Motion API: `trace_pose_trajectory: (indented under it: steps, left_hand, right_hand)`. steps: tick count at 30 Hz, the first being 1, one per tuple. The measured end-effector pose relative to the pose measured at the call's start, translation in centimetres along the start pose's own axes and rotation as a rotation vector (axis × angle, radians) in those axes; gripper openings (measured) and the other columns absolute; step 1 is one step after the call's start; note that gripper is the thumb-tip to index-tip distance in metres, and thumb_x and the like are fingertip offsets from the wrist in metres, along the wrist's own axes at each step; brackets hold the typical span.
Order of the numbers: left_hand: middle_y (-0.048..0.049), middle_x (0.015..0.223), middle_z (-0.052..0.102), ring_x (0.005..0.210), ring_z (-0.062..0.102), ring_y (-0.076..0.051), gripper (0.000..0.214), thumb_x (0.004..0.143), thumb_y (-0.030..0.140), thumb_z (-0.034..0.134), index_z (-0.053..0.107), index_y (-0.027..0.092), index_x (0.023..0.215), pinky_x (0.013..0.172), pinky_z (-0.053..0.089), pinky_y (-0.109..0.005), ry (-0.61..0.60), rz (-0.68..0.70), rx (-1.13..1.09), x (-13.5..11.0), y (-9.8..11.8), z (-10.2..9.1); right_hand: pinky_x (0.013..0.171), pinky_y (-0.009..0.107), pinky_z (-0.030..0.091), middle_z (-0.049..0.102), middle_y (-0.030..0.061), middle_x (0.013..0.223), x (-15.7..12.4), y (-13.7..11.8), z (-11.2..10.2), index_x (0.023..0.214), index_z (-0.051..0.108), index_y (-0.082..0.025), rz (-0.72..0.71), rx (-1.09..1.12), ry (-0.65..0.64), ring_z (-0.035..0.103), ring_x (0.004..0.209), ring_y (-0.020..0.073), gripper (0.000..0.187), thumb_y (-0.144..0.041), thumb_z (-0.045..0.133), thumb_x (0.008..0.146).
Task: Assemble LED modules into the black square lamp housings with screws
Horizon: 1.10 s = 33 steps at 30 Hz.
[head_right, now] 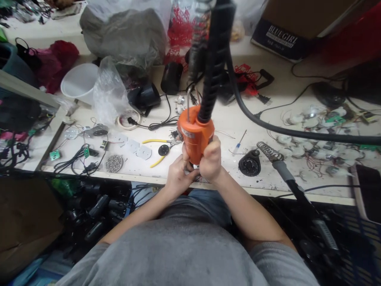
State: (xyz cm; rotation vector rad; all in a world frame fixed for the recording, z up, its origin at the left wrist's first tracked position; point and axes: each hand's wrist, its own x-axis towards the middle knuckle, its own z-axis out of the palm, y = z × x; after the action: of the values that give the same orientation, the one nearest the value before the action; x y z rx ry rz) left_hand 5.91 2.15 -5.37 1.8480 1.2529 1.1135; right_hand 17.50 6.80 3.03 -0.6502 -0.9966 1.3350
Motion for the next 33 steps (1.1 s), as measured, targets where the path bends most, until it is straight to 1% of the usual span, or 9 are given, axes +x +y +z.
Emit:
trace_pose_trajectory:
  steps: [5, 9, 15, 19, 21, 24, 27, 31, 33]
  left_hand:
    - [-0.0024, 0.081, 0.064, 0.078, 0.064, -0.016, 0.036, 0.076, 0.015, 0.078, 0.045, 0.021, 0.061, 0.071, 0.052, -0.028, -0.020, -0.055, -0.008, 0.2, 0.3, -0.2]
    - [-0.0018, 0.081, 0.064, 0.076, 0.063, -0.016, 0.034, 0.076, 0.017, 0.076, 0.046, 0.021, 0.061, 0.070, 0.051, -0.028, -0.075, -0.121, -0.040, 0.4, 0.6, -0.6]
    - [-0.0038, 0.081, 0.065, 0.078, 0.063, -0.018, 0.037, 0.077, 0.021, 0.077, 0.045, 0.021, 0.059, 0.072, 0.050, -0.029, -0.033, -0.087, -0.077, 0.4, 0.5, -0.6]
    - [-0.0025, 0.080, 0.063, 0.077, 0.062, -0.017, 0.038, 0.074, 0.017, 0.077, 0.043, 0.021, 0.058, 0.071, 0.049, -0.028, -0.060, -0.116, -0.080, 0.5, 0.7, -0.7]
    - [-0.0018, 0.079, 0.062, 0.076, 0.061, -0.017, 0.038, 0.074, 0.016, 0.076, 0.042, 0.021, 0.058, 0.071, 0.049, -0.028, -0.073, -0.136, -0.081, 0.6, 0.8, -0.8]
    - [-0.0009, 0.076, 0.060, 0.075, 0.060, -0.017, 0.038, 0.073, 0.018, 0.076, 0.041, 0.021, 0.057, 0.071, 0.049, -0.028, -0.080, -0.160, -0.088, 0.7, 1.0, -0.9]
    - [-0.0006, 0.073, 0.058, 0.075, 0.059, -0.017, 0.038, 0.074, 0.019, 0.075, 0.042, 0.021, 0.056, 0.073, 0.049, -0.029, -0.091, -0.177, -0.101, 0.8, 1.1, -1.0]
    - [0.0003, 0.071, 0.056, 0.074, 0.058, -0.016, 0.033, 0.074, 0.021, 0.073, 0.045, 0.020, 0.058, 0.072, 0.048, -0.029, -0.106, -0.225, -0.124, 0.7, 1.2, -0.9]
    - [0.0008, 0.071, 0.055, 0.074, 0.057, -0.016, 0.030, 0.073, 0.021, 0.072, 0.046, 0.020, 0.059, 0.071, 0.047, -0.029, -0.099, -0.255, -0.133, 0.7, 1.2, -0.9]
  right_hand:
    - [0.028, 0.027, 0.034, 0.063, 0.0034, 0.067, -0.2, 0.1, 0.0, 0.085, 0.067, -0.018, 0.039, -0.052, -0.040, 0.048, 0.039, 0.0124, 0.080, -0.094, 0.057, 0.062]
    - [0.036, 0.028, 0.038, 0.055, -0.0005, 0.055, -0.6, 0.2, 0.3, 0.077, 0.064, -0.019, -0.002, -0.157, -0.031, 0.047, 0.041, 0.0122, 0.075, -0.093, 0.054, 0.067]
    - [0.034, 0.026, 0.031, 0.051, -0.0028, 0.048, -0.3, -0.1, 0.5, 0.089, 0.070, -0.020, -0.012, -0.084, -0.029, 0.045, 0.037, 0.0125, 0.079, -0.093, 0.048, 0.071]
    - [0.037, 0.027, 0.034, 0.055, -0.0001, 0.054, -0.4, -0.7, 0.8, 0.089, 0.071, -0.018, 0.015, -0.069, -0.042, 0.047, 0.044, 0.0137, 0.076, -0.090, 0.056, 0.069]
    - [0.038, 0.027, 0.035, 0.056, 0.0006, 0.058, -0.5, -1.0, 0.8, 0.094, 0.070, -0.016, 0.072, -0.072, -0.085, 0.046, 0.047, 0.0136, 0.080, -0.090, 0.058, 0.066]
    - [0.036, 0.026, 0.033, 0.054, -0.0003, 0.060, -0.4, -1.2, 0.6, 0.103, 0.069, -0.015, 0.146, -0.065, -0.170, 0.043, 0.047, 0.0128, 0.083, -0.089, 0.059, 0.066]
    - [0.035, 0.027, 0.033, 0.057, 0.0007, 0.064, -0.3, -1.2, 0.3, 0.102, 0.069, -0.016, 0.149, -0.035, -0.191, 0.042, 0.045, 0.0123, 0.073, -0.081, 0.062, 0.069]
    - [0.036, 0.028, 0.036, 0.061, 0.0031, 0.068, -0.4, -0.9, 0.7, 0.094, 0.069, -0.018, 0.116, -0.021, -0.171, 0.049, 0.047, 0.0148, 0.056, -0.070, 0.066, 0.072]
    - [0.038, 0.029, 0.038, 0.066, 0.0066, 0.079, -0.6, -0.9, 1.3, 0.094, 0.069, -0.019, 0.127, -0.022, -0.168, 0.050, 0.051, 0.0147, 0.054, -0.067, 0.067, 0.071]
